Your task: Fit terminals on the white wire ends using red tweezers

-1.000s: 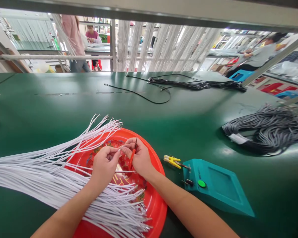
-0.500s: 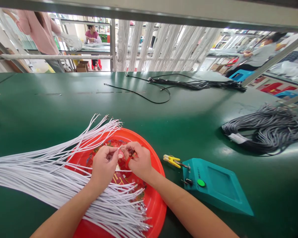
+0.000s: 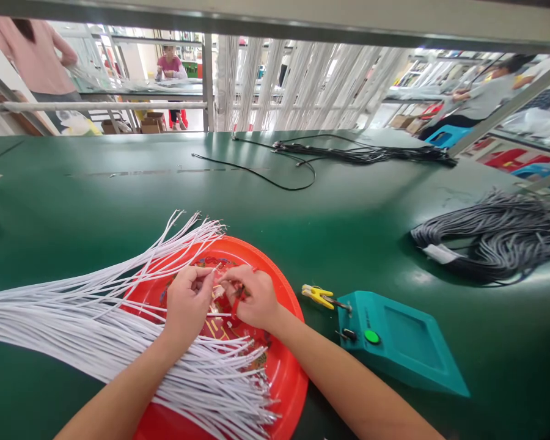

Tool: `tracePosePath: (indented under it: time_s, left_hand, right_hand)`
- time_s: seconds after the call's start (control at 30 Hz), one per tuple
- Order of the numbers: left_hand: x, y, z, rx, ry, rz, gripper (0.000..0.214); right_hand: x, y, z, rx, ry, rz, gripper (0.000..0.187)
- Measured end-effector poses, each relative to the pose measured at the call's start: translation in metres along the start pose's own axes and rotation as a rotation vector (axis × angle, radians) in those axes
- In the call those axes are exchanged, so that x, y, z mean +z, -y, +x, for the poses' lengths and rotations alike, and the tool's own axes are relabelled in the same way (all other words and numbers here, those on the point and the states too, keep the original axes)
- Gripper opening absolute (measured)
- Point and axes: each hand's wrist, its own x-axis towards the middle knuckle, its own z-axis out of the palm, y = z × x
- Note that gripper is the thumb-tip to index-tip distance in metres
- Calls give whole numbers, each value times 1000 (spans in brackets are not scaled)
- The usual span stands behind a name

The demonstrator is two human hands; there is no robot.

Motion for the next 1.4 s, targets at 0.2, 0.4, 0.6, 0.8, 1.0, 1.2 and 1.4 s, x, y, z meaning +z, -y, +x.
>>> tracePosePath:
  time_s: [0.2, 0.4, 0.6, 0.8, 1.0, 1.2, 1.4]
  left_hand:
    - [0, -2, 0, 123, 35, 76, 14]
    - [0, -4, -2, 214, 84, 158, 13]
    - [-1, 0, -2, 231, 140, 262, 16]
    - [-2, -4, -1, 142, 144, 253, 14]
    - [0, -2, -1, 108, 90, 175, 14]
    - [0, 1, -1, 61, 7, 103, 14]
    - [1, 3, -1, 90, 20, 64, 12]
  right_hand:
    - [0, 0, 11, 450, -202, 476, 17]
    - [-4, 3, 11, 383, -35, 447, 16]
    - [-7, -3, 8, -10, 69, -35, 16]
    - [-6, 0, 4, -237, 138, -321, 23]
    - [-2, -1, -2, -245, 105, -366, 20]
    - [2, -2, 1, -28, -12, -6, 12]
    - [2, 1, 13, 511, -285, 459, 15]
